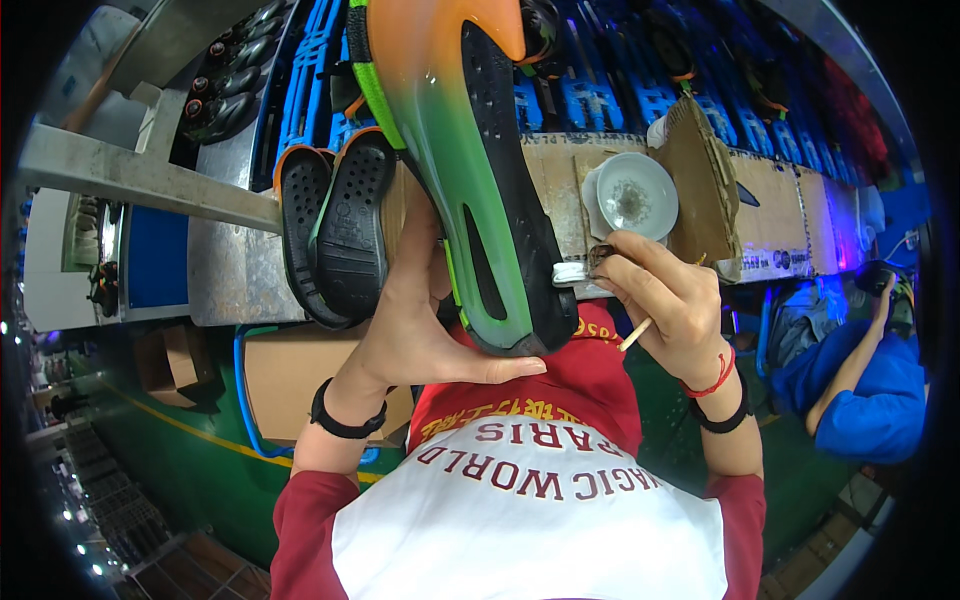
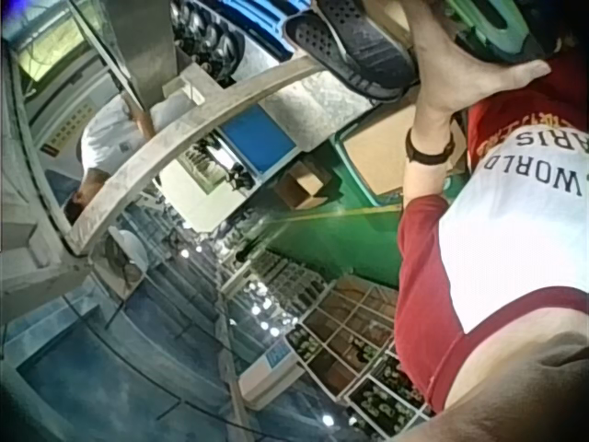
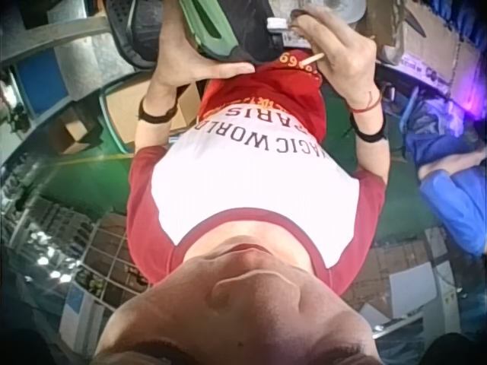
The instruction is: Applying glue to shoe soles and components using a small brush.
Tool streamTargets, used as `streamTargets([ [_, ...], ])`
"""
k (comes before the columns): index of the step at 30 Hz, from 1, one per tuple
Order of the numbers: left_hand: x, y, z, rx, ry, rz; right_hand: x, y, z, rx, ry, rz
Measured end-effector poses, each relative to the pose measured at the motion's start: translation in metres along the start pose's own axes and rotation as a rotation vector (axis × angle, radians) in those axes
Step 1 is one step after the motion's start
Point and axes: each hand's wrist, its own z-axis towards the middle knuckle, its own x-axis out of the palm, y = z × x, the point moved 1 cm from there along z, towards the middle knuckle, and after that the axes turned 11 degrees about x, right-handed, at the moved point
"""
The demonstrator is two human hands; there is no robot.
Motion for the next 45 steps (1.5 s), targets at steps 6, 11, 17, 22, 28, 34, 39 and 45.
streamTargets([
  [6, 0.000, -0.003, 0.003, -0.062, -0.015, -0.128, 0.003, 0.000, 0.000, -0.023, -0.119, -0.007],
  [11, 0.002, -0.001, 0.003, -0.021, 0.019, -0.201, 0.004, 0.000, 0.005, -0.019, -0.169, 0.006],
  [17, 0.004, 0.001, 0.000, -0.084, -0.016, -0.320, 0.006, -0.003, 0.010, -0.011, -0.215, 0.007],
  [22, 0.007, 0.007, -0.001, -0.122, -0.055, -0.389, 0.006, -0.003, 0.011, 0.049, -0.244, 0.041],
  [28, 0.010, 0.009, -0.004, -0.112, -0.043, -0.226, 0.016, -0.033, -0.002, 0.571, -0.072, -0.328],
  [34, 0.012, 0.017, -0.009, -0.189, -0.049, -0.185, 0.031, -0.057, -0.008, 0.644, -0.048, -0.424],
  [39, 0.012, 0.019, -0.014, -0.192, -0.025, -0.106, 0.039, -0.069, -0.011, 0.621, 0.033, -0.450],
  [45, 0.014, 0.021, -0.010, -0.151, -0.040, -0.067, 0.036, -0.068, -0.012, 0.602, -0.001, -0.418],
])
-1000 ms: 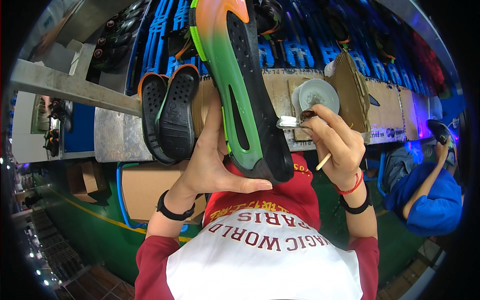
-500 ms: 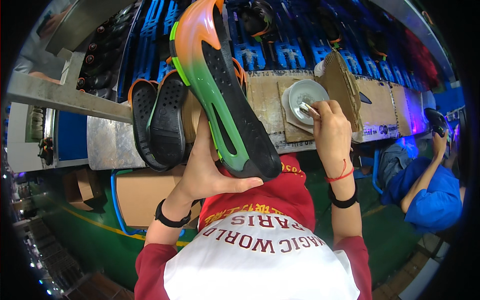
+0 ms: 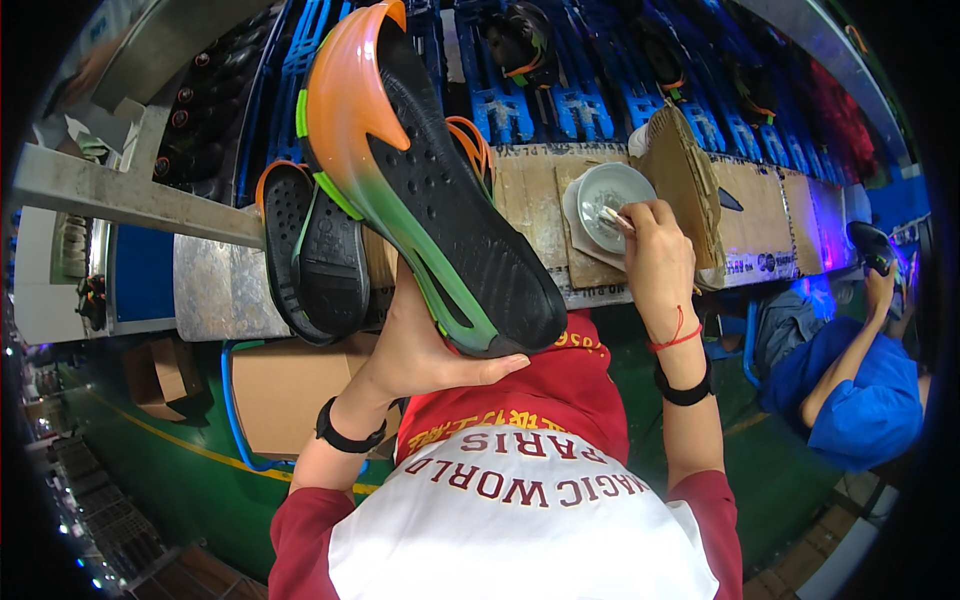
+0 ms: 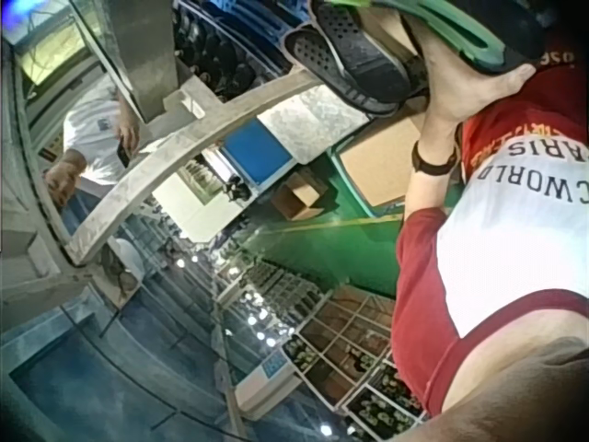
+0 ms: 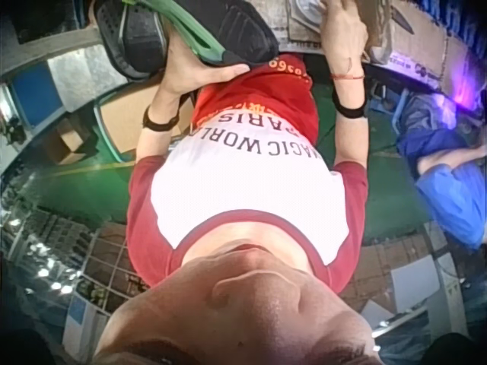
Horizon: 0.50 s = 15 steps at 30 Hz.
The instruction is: Applying glue to shoe soles and components using a small brush.
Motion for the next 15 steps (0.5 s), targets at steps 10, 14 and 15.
streamTargets([
  [10, 0.006, -0.013, 0.004, 0.081, 0.024, 0.098, -0.053, 0.023, -0.008, -0.171, -0.034, 0.443],
  [14, 0.007, -0.016, -0.001, -0.033, 0.115, 0.090, -0.063, 0.028, -0.018, -0.333, 0.102, 0.490],
  [15, 0.007, -0.016, -0.001, -0.032, 0.116, 0.088, -0.063, 0.028, -0.019, -0.331, 0.102, 0.488],
])
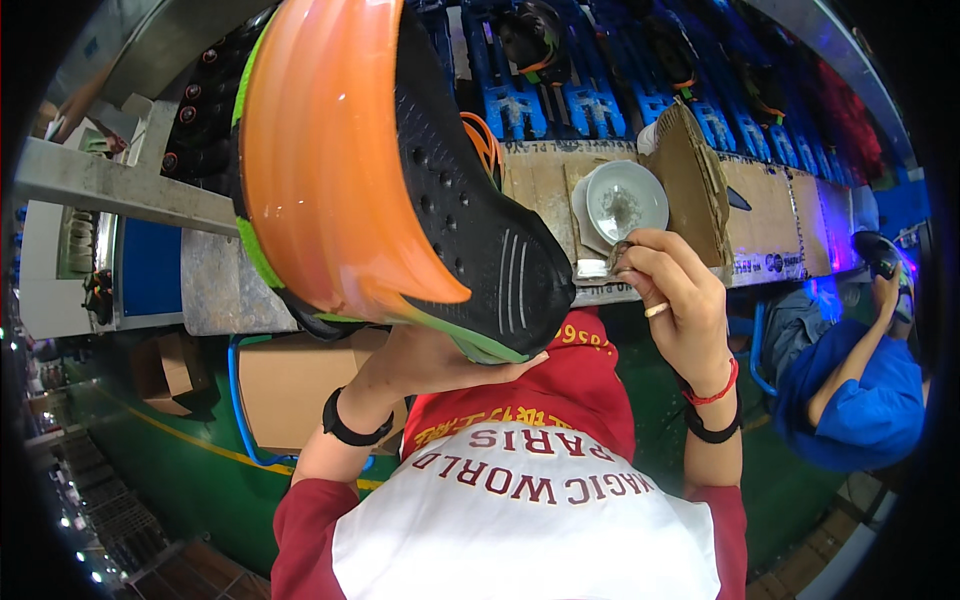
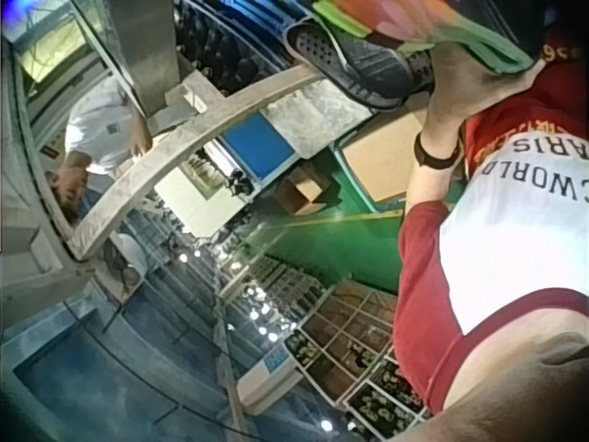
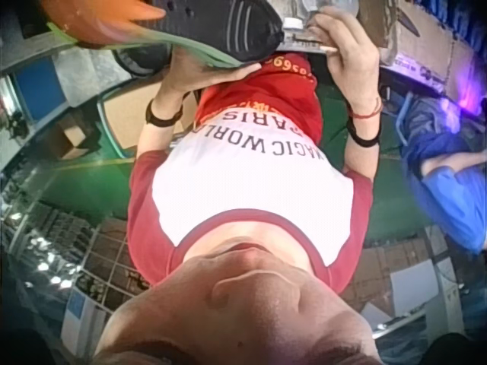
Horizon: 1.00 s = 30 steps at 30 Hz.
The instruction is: Applying glue to shoe soles and components using a small brush.
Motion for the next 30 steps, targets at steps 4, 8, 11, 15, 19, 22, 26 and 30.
streamTargets([
  [4, 0.001, 0.003, -0.005, -0.014, 0.174, 0.010, 0.000, 0.002, -0.001, -0.022, 0.052, 0.009],
  [8, 0.000, 0.005, -0.011, -0.046, 0.242, 0.051, -0.003, 0.004, -0.001, -0.019, 0.103, 0.004],
  [11, 0.000, 0.005, -0.010, 0.001, 0.222, 0.042, -0.004, 0.003, 0.000, -0.021, 0.169, 0.089],
  [15, 0.000, -0.001, -0.004, -0.040, 0.199, 0.022, -0.003, 0.003, 0.004, -0.083, 0.101, 0.031],
  [19, -0.006, -0.009, 0.008, 0.082, -0.069, 0.047, 0.000, 0.005, 0.006, -0.166, 0.020, -0.057],
  [22, -0.012, -0.009, 0.012, 0.165, -0.072, 0.101, 0.003, 0.005, 0.008, -0.227, -0.067, -0.072],
  [26, -0.012, -0.007, 0.010, 0.150, -0.087, 0.020, 0.010, 0.004, 0.016, -0.310, -0.190, -0.041],
  [30, -0.013, -0.006, 0.010, 0.115, -0.112, -0.011, 0.011, 0.008, 0.024, -0.317, -0.227, -0.036],
])
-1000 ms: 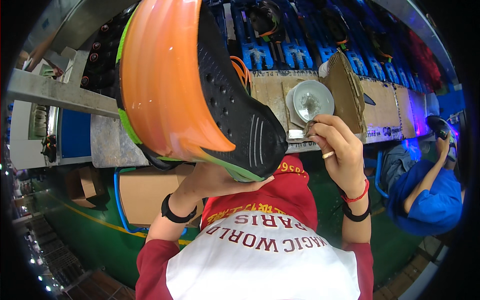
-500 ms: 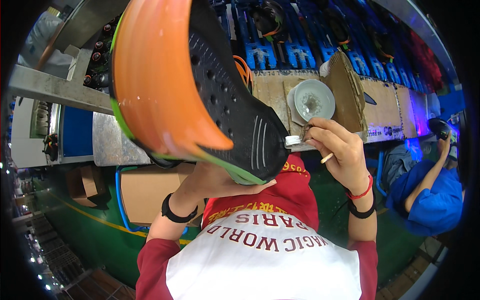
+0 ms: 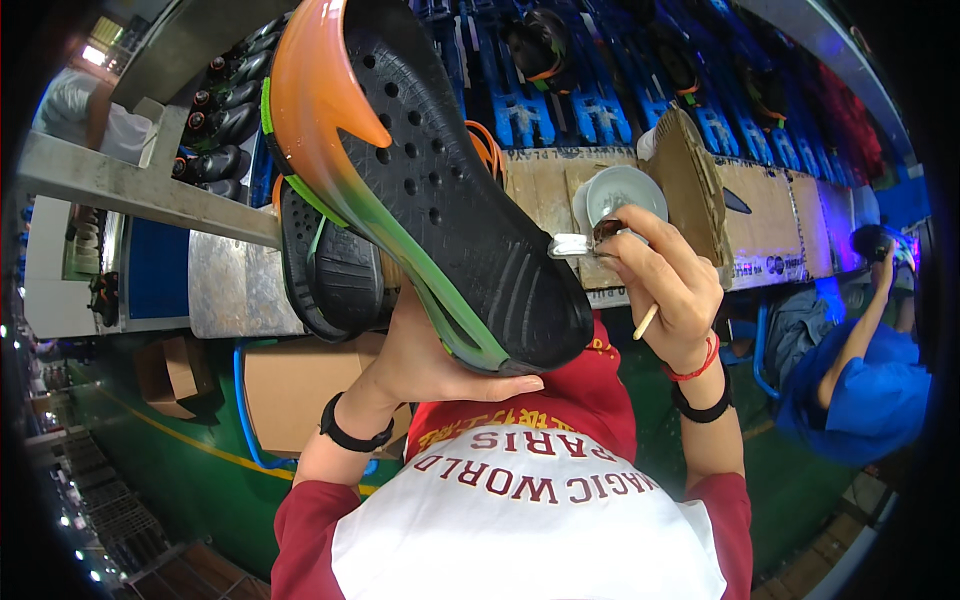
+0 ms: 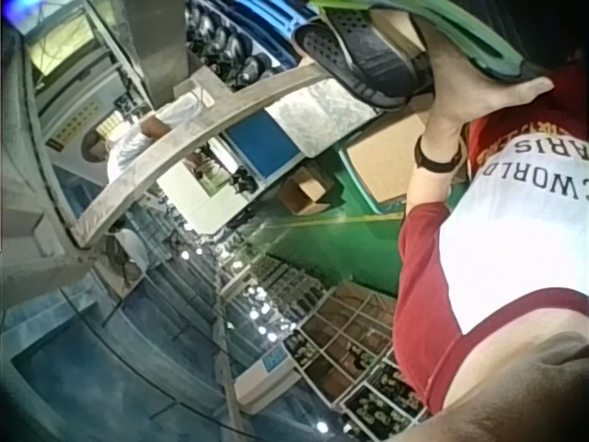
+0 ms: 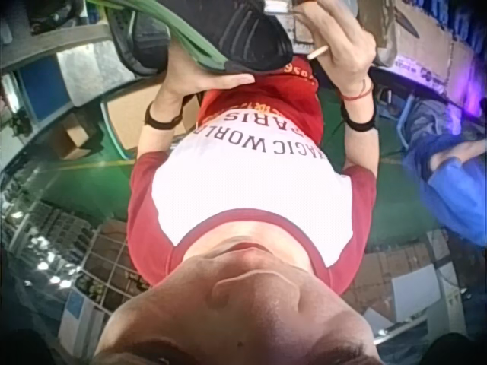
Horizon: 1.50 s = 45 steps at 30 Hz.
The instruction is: Applying glue to shoe soles and components using a small brush.
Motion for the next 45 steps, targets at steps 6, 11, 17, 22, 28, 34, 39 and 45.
streamTargets([
  [6, 0.001, 0.004, 0.000, -0.057, -0.040, -0.143, 0.004, -0.001, 0.006, 0.070, -0.089, 0.062],
  [11, -0.001, 0.012, -0.004, -0.011, 0.029, 0.047, 0.005, -0.021, -0.003, 0.504, -0.008, -0.170],
  [17, 0.004, 0.010, -0.009, -0.159, 0.096, -0.043, 0.020, -0.047, -0.026, 0.655, 0.158, -0.440],
  [22, 0.007, 0.008, -0.007, -0.175, 0.079, -0.082, 0.025, -0.056, -0.029, 0.709, 0.205, -0.468],
  [28, 0.006, 0.015, -0.014, -0.118, 0.013, -0.069, 0.025, -0.057, -0.026, 0.698, 0.065, -0.289],
  [34, 0.004, 0.021, -0.011, -0.141, 0.030, -0.035, 0.025, -0.062, -0.020, 0.925, -0.063, 0.179],
  [39, 0.006, 0.026, -0.013, -0.126, 0.011, -0.065, 0.036, -0.071, -0.018, 0.872, -0.276, 0.589],
  [45, 0.003, 0.026, -0.014, -0.117, 0.039, -0.051, 0.055, -0.084, -0.028, 0.857, -0.367, 0.718],
])
